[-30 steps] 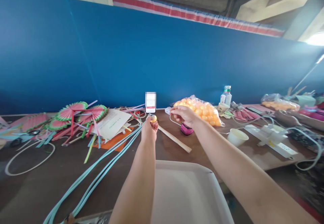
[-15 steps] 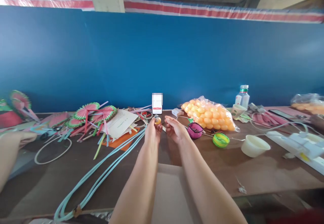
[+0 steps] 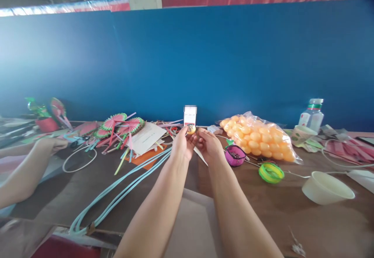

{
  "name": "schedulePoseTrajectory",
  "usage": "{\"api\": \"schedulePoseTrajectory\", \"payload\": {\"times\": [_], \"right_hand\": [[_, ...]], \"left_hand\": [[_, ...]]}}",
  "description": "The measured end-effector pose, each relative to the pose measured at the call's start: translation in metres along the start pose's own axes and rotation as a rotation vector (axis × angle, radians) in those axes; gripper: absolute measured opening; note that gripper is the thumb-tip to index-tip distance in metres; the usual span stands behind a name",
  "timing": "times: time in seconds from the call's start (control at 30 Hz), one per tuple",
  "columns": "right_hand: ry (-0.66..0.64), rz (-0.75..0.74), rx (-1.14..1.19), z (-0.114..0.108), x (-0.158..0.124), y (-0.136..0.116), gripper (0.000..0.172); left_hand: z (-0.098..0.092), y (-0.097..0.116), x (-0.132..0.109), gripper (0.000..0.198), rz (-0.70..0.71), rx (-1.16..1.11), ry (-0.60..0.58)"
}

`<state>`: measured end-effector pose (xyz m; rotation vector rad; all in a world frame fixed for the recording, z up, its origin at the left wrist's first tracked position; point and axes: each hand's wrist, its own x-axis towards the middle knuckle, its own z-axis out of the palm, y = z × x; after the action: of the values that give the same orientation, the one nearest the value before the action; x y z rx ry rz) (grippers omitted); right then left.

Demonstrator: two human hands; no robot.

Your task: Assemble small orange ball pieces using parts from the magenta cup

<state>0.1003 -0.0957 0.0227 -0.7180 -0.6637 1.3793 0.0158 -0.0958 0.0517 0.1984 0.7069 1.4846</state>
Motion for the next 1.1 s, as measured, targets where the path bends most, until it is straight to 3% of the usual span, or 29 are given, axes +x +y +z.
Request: {"api": "schedulePoseTrajectory", "payload": {"times": [0.1, 0.2, 0.43, 0.6, 0.73, 1.1], "right_hand": [[0.0, -0.016, -0.048, 0.005, 0.018, -0.009, 0.027], [0.022, -0.032, -0.097, 0.007, 0.034, -0.016, 0.024], [0.055, 0.107, -0.09, -0.014, 0.062, 0.019, 0.023], [0.017, 0.157, -0.01, -0.022, 0.077, 0.036, 0.023], [-0.056, 0.167, 0.026, -0.021, 0.079, 0.04, 0.023], [-0.031, 0.199, 0.063, -0.024, 0.078, 0.044, 0.025]], "left_hand": [[0.018, 0.007, 0.012, 0.013, 0.0, 0.012, -0.034], [0.021, 0.01, 0.031, 0.012, 0.013, 0.022, 0.009], [-0.011, -0.005, 0.075, 0.015, -0.044, 0.03, 0.1], [-0.021, -0.017, 0.097, 0.015, -0.042, 0.046, 0.115], [-0.027, -0.026, 0.105, 0.019, -0.055, 0.096, 0.107], [-0.036, -0.03, 0.109, 0.029, -0.026, 0.184, 0.046]]}}
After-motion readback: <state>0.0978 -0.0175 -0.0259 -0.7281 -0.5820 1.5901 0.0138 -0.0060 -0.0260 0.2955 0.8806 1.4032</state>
